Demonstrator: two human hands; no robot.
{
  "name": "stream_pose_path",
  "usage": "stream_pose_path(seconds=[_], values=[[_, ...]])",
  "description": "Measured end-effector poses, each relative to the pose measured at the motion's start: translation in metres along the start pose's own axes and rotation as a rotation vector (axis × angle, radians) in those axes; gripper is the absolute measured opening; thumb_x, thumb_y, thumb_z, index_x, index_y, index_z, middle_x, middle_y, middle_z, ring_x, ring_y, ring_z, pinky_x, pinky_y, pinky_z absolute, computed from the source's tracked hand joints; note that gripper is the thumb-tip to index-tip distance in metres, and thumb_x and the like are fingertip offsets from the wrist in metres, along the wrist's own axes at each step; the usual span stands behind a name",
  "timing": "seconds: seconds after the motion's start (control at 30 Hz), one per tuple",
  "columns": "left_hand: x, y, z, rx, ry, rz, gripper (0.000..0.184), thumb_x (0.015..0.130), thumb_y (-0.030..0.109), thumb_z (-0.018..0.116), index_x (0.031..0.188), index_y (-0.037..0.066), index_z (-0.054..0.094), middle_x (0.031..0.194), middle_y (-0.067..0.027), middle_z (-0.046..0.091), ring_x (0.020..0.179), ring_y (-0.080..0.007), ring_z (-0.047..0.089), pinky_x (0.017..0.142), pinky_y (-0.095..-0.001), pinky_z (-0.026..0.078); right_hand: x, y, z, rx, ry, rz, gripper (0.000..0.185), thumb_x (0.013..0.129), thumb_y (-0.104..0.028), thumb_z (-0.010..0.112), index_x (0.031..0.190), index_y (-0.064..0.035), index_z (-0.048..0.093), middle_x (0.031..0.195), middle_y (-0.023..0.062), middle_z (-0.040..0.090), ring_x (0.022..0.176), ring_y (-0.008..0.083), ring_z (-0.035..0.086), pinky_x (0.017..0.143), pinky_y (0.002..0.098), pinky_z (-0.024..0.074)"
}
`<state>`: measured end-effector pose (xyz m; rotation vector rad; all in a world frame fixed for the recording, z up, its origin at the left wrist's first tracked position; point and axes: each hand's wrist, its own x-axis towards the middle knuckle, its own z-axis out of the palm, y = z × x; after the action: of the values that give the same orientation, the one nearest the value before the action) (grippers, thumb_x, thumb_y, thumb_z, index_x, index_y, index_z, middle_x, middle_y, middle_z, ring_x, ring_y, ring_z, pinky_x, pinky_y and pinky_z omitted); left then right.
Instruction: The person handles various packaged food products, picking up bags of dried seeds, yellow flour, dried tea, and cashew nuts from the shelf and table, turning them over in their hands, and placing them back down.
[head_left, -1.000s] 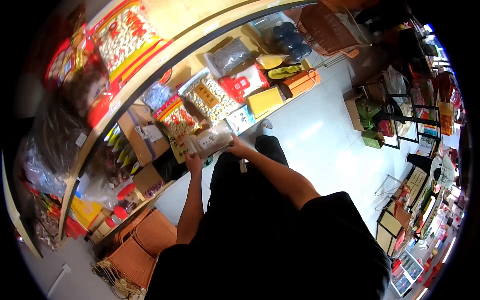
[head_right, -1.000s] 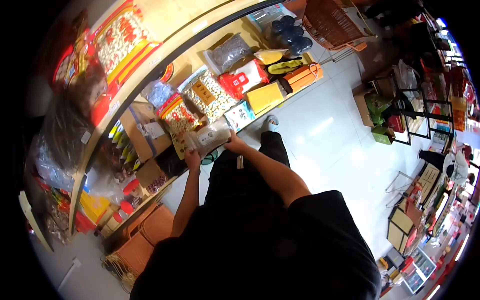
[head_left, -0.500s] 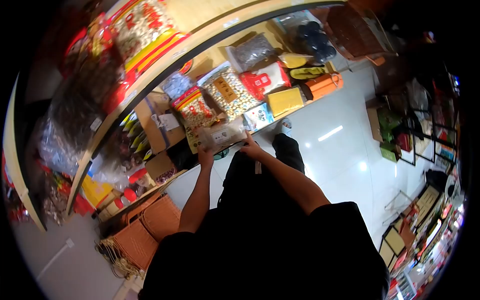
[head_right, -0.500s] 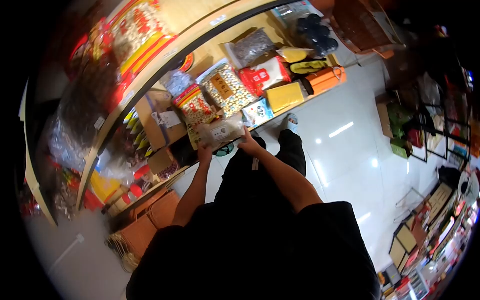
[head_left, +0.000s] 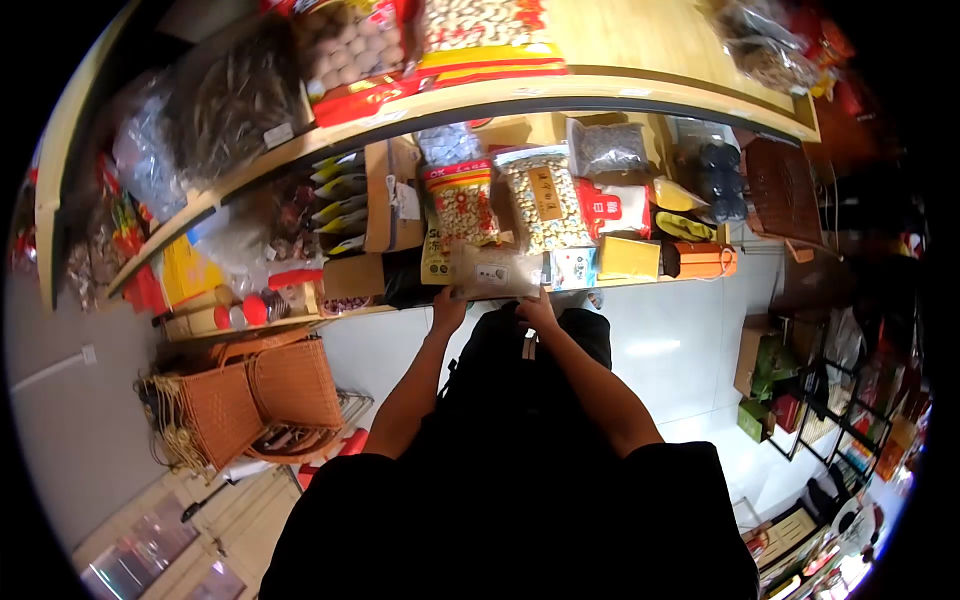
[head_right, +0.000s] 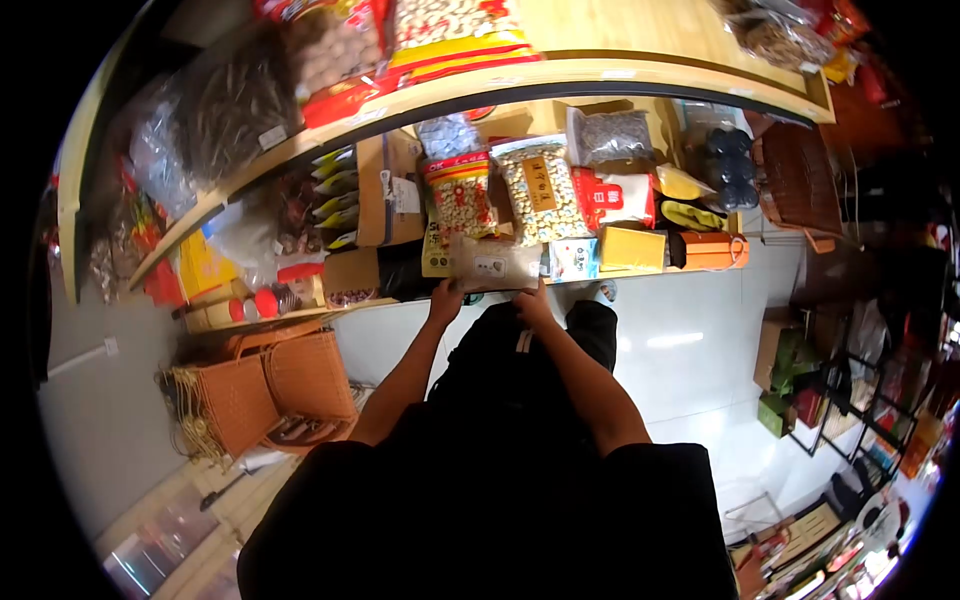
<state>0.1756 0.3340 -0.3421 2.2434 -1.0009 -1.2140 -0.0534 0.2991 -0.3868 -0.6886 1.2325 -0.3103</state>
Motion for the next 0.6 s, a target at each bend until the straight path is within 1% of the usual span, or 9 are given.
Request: stream_pose_path(seconds=[0.03, 0.07, 0.13, 0.17, 0.27, 0.33, 0.37, 0.43, 0.6], values=[[-0.003, 0.0, -0.002, -0.029, -0.012, -0.037, 0.054, 0.078, 0.018, 0.059, 0.126, -0.004, 0.05, 0.117, -0.029, 0.056, 0.114, -0.0401, 0.051, 0.097, -0.0429, 0.042, 0.001, -0.002, 0.001, 0.086, 0.017, 0.083, 0.048, 0.086, -0.007, 0.055, 0.13, -0.0164, 0.037, 0.108, 0.0098, 0.058, 0.099, 0.0204, 0.06, 0.076, 0.0458, 0.0537], [-0.006, 0.0, -0.003, -0.045, -0.003, -0.051, 0.054, 0.078, 0.018, 0.059, 0.126, -0.004, 0.05, 0.117, -0.029, 0.056, 0.114, -0.0401, 0.051, 0.097, -0.0429, 0.042, 0.001, -0.003, 0.002, 0.066, 0.008, 0.091, 0.048, 0.086, -0.007, 0.055, 0.13, -0.0164, 0.037, 0.108, 0.0098, 0.058, 0.099, 0.0204, 0.06, 0.076, 0.0458, 0.0537], [-0.013, -0.001, -0.003, -0.048, 0.006, -0.094, 0.056, 0.079, 0.019, 0.058, 0.13, -0.002, 0.046, 0.12, -0.0261, 0.055, 0.116, -0.0371, 0.051, 0.097, -0.0413, 0.042, -0.005, -0.012, 0.007, 0.163, 0.045, 0.127, 0.056, 0.087, -0.007, 0.054, 0.134, -0.0161, 0.025, 0.098, 0.0072, 0.058, 0.091, 0.0179, 0.062, 0.073, 0.0435, 0.0536], [-0.014, -0.002, -0.004, -0.053, -0.031, -0.087, 0.058, 0.081, 0.02, 0.057, 0.133, 0.0, 0.043, 0.124, -0.0235, 0.054, 0.116, -0.0355, 0.051, 0.097, -0.0401, 0.042, -0.008, -0.016, 0.009, 0.144, 0.039, 0.134, 0.056, 0.087, -0.007, 0.054, 0.134, -0.0161, 0.025, 0.098, 0.0072, 0.058, 0.091, 0.0179, 0.062, 0.073, 0.0435, 0.0536], [-0.013, -0.009, -0.002, -0.148, -0.08, -0.14, 0.061, 0.081, 0.02, 0.058, 0.136, 0.001, 0.04, 0.125, -0.0223, 0.053, 0.116, -0.0351, 0.052, 0.097, -0.0397, 0.042, -0.026, -0.042, 0.022, 0.135, 0.084, 0.143, 0.06, 0.086, -0.007, 0.054, 0.137, -0.0137, 0.023, 0.108, 0.0108, 0.057, 0.089, 0.0187, 0.061, 0.075, 0.044, 0.0528], [-0.01, -0.014, 0.0, -0.164, -0.089, -0.169, 0.065, 0.08, 0.021, 0.059, 0.138, 0.002, 0.037, 0.122, -0.0213, 0.055, 0.114, -0.0348, 0.054, 0.097, -0.04, 0.042, -0.024, -0.043, 0.023, 0.078, 0.074, 0.108, 0.077, 0.083, -0.008, 0.055, 0.145, -0.0142, 0.01, 0.121, 0.0143, 0.051, 0.092, 0.02, 0.061, 0.078, 0.0452, 0.0514], [-0.008, -0.017, 0.001, -0.202, -0.102, -0.186, 0.065, 0.08, 0.02, 0.059, 0.138, 0.002, 0.036, 0.122, -0.0211, 0.056, 0.114, -0.0346, 0.054, 0.097, -0.0402, 0.042, -0.023, -0.043, 0.023, 0.063, 0.071, 0.115, 0.077, 0.083, -0.008, 0.055, 0.145, -0.0142, 0.01, 0.121, 0.0143, 0.051, 0.092, 0.02, 0.061, 0.078, 0.0452, 0.0514], [-0.005, -0.021, 0.002, -0.269, -0.139, -0.211, 0.066, 0.08, 0.02, 0.059, 0.139, 0.002, 0.035, 0.122, -0.022, 0.056, 0.115, -0.0355, 0.053, 0.097, -0.0405, 0.042, -0.02, -0.044, 0.022, 0.053, -0.04, 0.074, 0.09, 0.08, -0.007, 0.057, 0.149, -0.0163, 0.0, 0.134, 0.016, 0.042, 0.096, 0.0228, 0.06, 0.08, 0.047, 0.0503], [0.0, -0.033, 0.013, -0.349, -0.132, -0.202, 0.067, 0.08, 0.018, 0.06, 0.139, 0.004, 0.033, 0.134, -0.0257, 0.045, 0.124, -0.0373, 0.046, 0.099, -0.0409, 0.041, -0.024, -0.073, 0.032, -0.024, -0.027, 0.036, 0.091, 0.078, -0.009, 0.058, 0.149, -0.0152, 0.001, 0.137, 0.0167, 0.04, 0.097, 0.0268, 0.059, 0.079, 0.0467, 0.0498]])
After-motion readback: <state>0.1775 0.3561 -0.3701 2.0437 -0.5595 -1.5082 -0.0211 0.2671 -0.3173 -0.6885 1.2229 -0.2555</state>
